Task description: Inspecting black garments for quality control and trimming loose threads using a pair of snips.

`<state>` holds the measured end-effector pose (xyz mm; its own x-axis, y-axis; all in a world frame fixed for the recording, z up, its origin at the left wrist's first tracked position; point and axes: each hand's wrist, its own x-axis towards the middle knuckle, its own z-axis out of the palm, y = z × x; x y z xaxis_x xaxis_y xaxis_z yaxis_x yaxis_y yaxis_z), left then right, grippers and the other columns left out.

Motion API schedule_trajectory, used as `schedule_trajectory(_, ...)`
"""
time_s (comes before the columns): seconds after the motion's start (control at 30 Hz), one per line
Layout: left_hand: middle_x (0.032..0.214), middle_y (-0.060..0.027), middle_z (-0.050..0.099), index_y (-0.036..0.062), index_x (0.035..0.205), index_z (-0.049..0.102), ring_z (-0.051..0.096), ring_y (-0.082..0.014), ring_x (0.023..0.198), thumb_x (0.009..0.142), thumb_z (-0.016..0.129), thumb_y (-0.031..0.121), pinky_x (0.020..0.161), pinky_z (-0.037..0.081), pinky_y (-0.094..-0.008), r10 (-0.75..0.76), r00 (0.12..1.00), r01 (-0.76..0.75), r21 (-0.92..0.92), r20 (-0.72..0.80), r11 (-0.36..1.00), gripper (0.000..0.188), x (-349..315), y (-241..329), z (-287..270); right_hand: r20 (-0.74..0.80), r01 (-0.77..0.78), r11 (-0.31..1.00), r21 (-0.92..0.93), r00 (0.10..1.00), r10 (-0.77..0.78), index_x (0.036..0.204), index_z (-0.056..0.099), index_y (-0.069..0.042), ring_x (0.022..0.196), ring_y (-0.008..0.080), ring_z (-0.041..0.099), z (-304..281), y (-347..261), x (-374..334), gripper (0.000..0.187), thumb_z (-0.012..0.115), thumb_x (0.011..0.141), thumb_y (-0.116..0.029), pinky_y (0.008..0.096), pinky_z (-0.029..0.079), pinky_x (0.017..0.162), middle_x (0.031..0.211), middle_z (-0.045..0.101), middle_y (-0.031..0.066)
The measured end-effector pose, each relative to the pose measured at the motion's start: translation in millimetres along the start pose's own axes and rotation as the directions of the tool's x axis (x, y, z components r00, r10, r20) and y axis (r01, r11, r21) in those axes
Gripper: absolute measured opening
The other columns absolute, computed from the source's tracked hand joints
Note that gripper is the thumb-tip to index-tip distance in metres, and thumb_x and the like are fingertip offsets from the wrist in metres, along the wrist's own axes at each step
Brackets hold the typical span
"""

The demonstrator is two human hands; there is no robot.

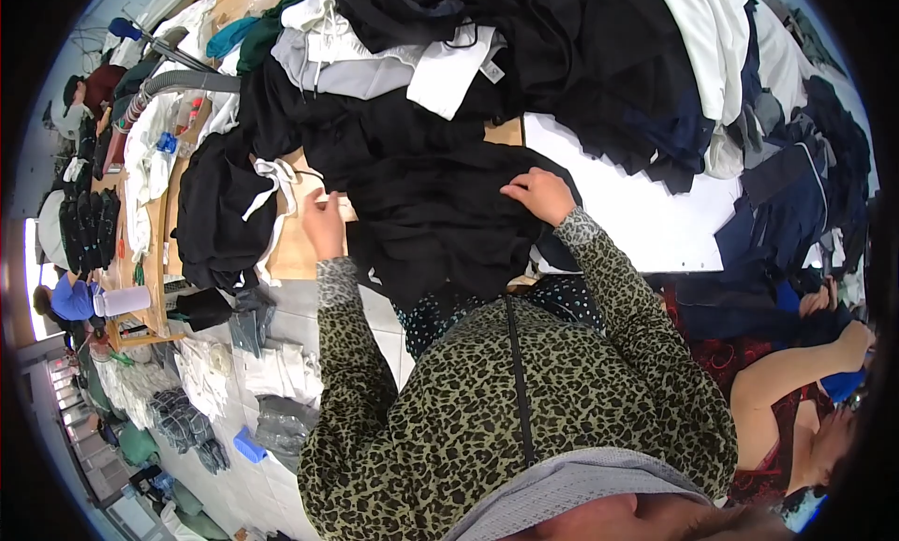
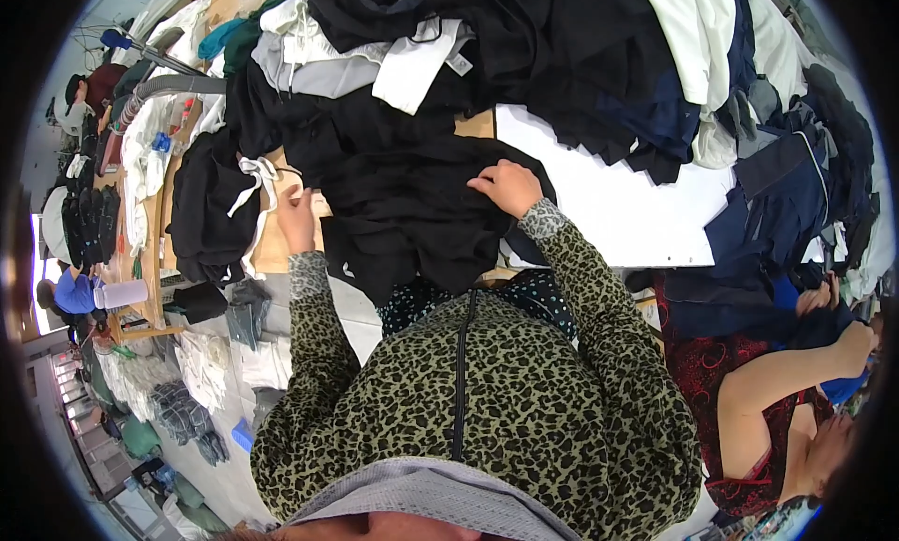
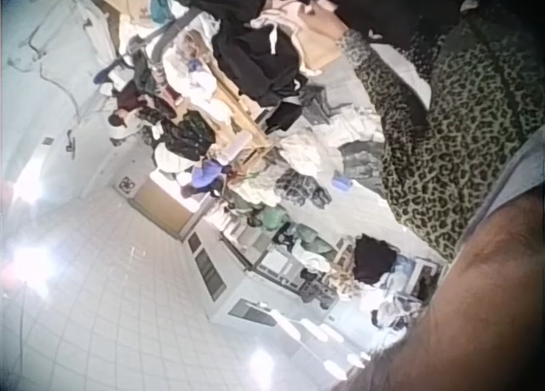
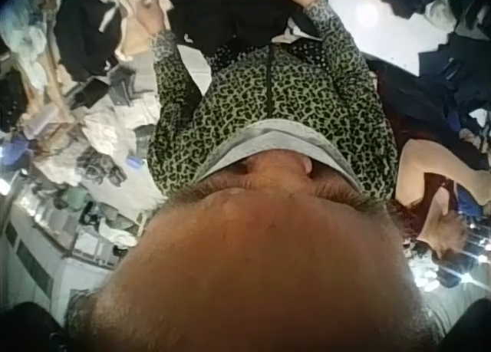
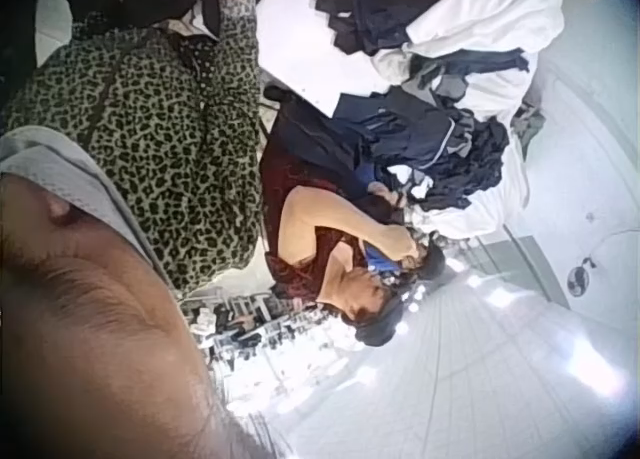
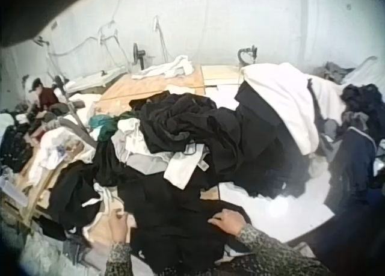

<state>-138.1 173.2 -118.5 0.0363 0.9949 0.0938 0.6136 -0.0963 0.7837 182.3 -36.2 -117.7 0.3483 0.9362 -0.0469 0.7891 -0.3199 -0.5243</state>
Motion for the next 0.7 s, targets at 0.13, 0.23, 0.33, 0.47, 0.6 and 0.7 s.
schedule_trajectory(0.13,0.091,-0.0142,0.06,-0.0085,0.124,0.043,0.056,-0.0186,0.079,0.078,0.065,0.009,0.071,0.046,-0.0304,-0.163,0.987,0.163,0.037,-0.006,0.986,0.054,12.9,-48.5,-12.0,-0.135,-0.004,0.999,0.037,0.991,0.009,0.081,0.068,-0.009,0.075,0.0333,0.061,1.9,-0.6,-4.0,0.028,0.06,0.083,-0.036,0.0415,0.049,0.068,0.078,0.062,0.0122)
schedule_trajectory(0.23,0.1,-0.0165,0.058,-0.0103,0.127,0.039,0.058,-0.0217,0.086,0.077,0.064,0.006,0.075,0.047,-0.0316,-0.115,0.993,0.116,0.019,-0.042,0.993,0.058,16.4,-89.5,-15.5,-0.163,-0.012,0.997,0.075,0.986,0.024,0.078,0.065,-0.004,0.076,0.0346,0.061,4.3,2.3,4.7,0.03,0.058,0.085,-0.033,0.0428,0.049,0.068,0.078,0.063,0.0143)
schedule_trajectory(0.33,0.113,-0.0218,0.052,-0.0103,0.128,0.037,0.058,-0.0279,0.094,0.077,0.065,0.005,0.081,0.047,-0.0334,-0.11,0.993,0.119,0.203,-0.052,0.972,0.06,5.9,-61.2,-1.8,-0.186,-0.066,0.995,0.08,0.979,0.08,0.079,0.065,-0.004,0.076,0.0352,0.06,-2.2,23.5,1.4,0.029,0.058,0.086,-0.031,0.043,0.048,0.068,0.078,0.063,0.015)
schedule_trajectory(0.47,0.1,-0.0226,0.057,-0.0056,0.121,0.047,0.06,-0.0296,0.09,0.081,0.065,0.018,0.075,0.047,-0.0352,0.071,0.997,-0.066,0.108,-0.042,0.992,0.05,-5.1,-7.4,3.6,-0.201,-0.037,0.982,0.183,0.977,0.074,0.081,0.065,-0.003,0.076,0.0328,0.059,-12.1,25.0,-17.9,0.024,0.062,0.084,-0.027,0.0403,0.047,0.068,0.078,0.059,0.0142)
schedule_trajectory(0.6,0.066,-0.019,0.064,-0.0123,0.094,0.06,0.061,-0.0232,0.047,0.084,0.053,0.057,0.052,0.05,-0.0344,-0.246,0.917,0.215,0.129,0.315,0.968,0.071,-2.5,47.2,29.3,-0.228,0.079,0.94,0.331,0.974,-0.002,0.081,0.063,-0.001,0.072,0.0273,0.057,-5.4,14.8,-55.9,0.015,0.068,0.078,-0.015,0.033,0.047,0.065,0.08,0.055,0.0117)
schedule_trajectory(0.7,0.067,-0.0218,0.063,-0.0187,0.094,0.052,0.062,-0.0272,0.046,0.081,0.058,0.053,0.052,0.051,-0.0337,-0.303,0.844,0.158,0.336,0.442,0.929,0.073,-5.9,49.8,53.1,-0.154,-0.027,0.887,0.461,0.982,0.111,0.08,0.063,0.0,0.067,0.0203,0.055,-0.3,-1.3,-85.7,0.016,0.07,0.076,-0.014,0.0305,0.046,0.059,0.081,0.052,0.0097)
